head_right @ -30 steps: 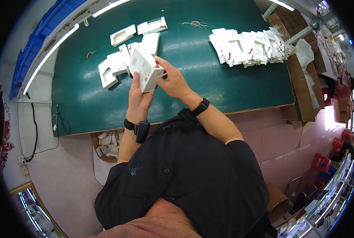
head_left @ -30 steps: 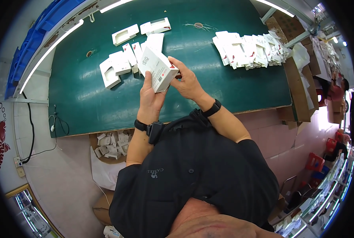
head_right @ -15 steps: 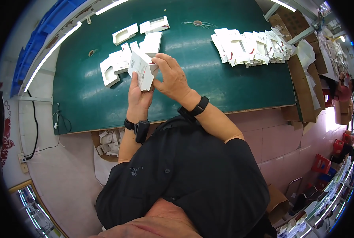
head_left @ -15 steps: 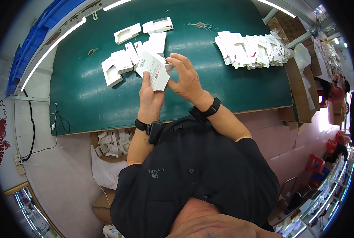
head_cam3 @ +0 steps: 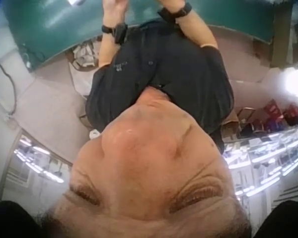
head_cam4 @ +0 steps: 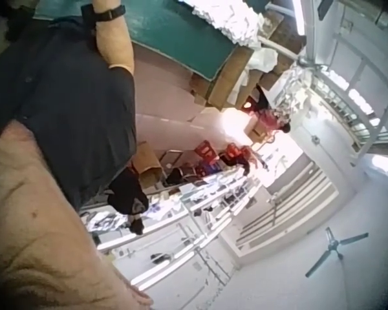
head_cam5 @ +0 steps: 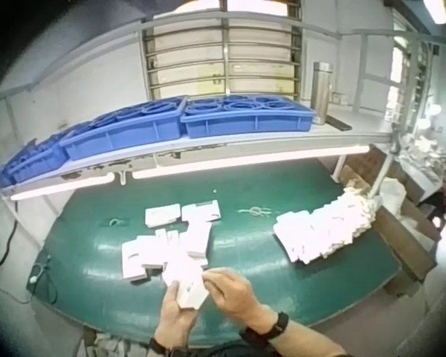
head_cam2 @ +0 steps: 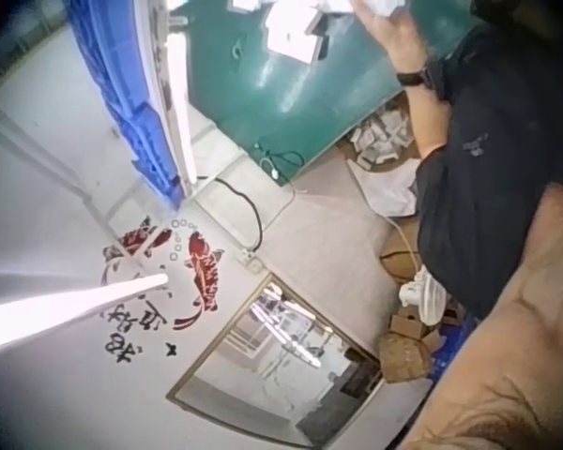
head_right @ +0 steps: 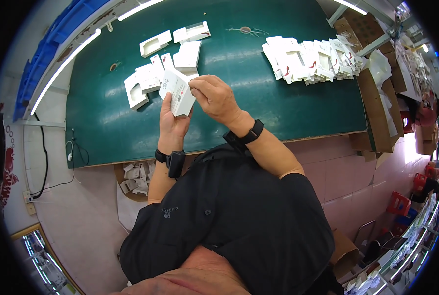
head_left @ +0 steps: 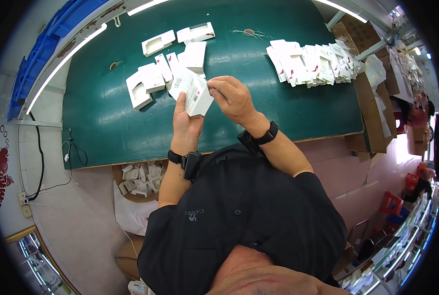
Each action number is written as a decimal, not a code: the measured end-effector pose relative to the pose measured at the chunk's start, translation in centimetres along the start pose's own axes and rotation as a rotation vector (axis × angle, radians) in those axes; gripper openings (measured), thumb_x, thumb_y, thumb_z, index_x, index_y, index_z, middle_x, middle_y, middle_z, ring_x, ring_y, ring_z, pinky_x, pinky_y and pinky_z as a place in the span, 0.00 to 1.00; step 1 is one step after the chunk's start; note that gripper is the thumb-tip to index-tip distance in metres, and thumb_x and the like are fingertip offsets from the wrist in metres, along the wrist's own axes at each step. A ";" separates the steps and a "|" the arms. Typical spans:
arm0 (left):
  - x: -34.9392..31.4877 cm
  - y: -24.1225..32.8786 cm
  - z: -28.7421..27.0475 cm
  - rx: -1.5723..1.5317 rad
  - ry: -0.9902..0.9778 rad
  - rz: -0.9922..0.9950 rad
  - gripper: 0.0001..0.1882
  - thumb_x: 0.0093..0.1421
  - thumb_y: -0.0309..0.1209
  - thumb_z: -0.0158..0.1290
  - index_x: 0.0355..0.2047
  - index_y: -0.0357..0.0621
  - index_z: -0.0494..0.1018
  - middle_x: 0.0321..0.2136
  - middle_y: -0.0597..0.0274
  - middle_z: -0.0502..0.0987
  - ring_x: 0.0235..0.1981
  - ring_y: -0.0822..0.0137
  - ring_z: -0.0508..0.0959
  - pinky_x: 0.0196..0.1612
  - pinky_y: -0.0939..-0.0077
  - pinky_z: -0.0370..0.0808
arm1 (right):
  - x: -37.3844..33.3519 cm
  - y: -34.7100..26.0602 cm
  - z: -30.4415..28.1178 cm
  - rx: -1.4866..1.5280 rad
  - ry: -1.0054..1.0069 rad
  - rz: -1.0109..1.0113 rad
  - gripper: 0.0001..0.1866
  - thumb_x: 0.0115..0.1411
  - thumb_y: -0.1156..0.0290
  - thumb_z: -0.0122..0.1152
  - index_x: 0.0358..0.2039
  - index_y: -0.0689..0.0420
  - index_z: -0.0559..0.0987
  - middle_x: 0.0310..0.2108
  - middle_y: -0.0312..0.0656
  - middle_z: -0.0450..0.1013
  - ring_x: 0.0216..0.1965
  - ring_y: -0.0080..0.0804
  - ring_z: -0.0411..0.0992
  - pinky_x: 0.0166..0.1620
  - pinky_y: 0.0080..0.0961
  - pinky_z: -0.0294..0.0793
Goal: Folding paper boxes and then weighing large black bags filled with items on an electronic scale.
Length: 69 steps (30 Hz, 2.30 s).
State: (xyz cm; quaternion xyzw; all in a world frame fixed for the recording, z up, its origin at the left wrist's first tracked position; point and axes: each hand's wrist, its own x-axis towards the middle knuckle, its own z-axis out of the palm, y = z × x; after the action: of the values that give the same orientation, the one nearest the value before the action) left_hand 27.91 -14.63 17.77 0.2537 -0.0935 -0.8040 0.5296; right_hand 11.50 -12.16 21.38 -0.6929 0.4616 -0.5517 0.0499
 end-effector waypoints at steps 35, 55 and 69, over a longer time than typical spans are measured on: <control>-1.9 -2.4 2.7 1.299 -0.415 0.549 0.31 0.67 0.43 0.47 0.62 0.35 0.58 0.50 0.51 0.72 0.47 0.62 0.75 0.55 0.70 0.70 | -5.3 -2.3 -1.0 0.166 -0.132 0.182 0.08 0.53 0.66 0.61 0.33 0.52 0.82 0.26 0.44 0.74 0.31 0.47 0.74 0.35 0.38 0.74; -1.7 -7.0 7.2 0.344 -0.255 -0.030 0.27 0.69 0.47 0.44 0.60 0.43 0.61 0.52 0.60 0.72 0.52 0.66 0.74 0.52 0.69 0.74 | -5.6 -0.7 -5.3 -0.021 0.146 0.672 0.16 0.45 0.61 0.67 0.30 0.59 0.76 0.23 0.44 0.74 0.28 0.42 0.75 0.31 0.35 0.72; 2.3 -6.7 3.3 0.506 -0.161 0.036 0.32 0.66 0.51 0.47 0.60 0.40 0.60 0.52 0.55 0.71 0.50 0.62 0.74 0.51 0.66 0.75 | -7.6 2.2 -4.3 0.354 -0.119 0.544 0.16 0.53 0.70 0.61 0.42 0.61 0.78 0.30 0.49 0.77 0.33 0.38 0.76 0.37 0.32 0.73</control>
State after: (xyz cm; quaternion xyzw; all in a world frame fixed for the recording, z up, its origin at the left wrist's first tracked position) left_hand 20.20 -14.25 17.06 0.3117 -0.3379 -0.7630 0.4545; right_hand 7.00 -6.24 16.29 -0.5559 0.5229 -0.5482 0.3421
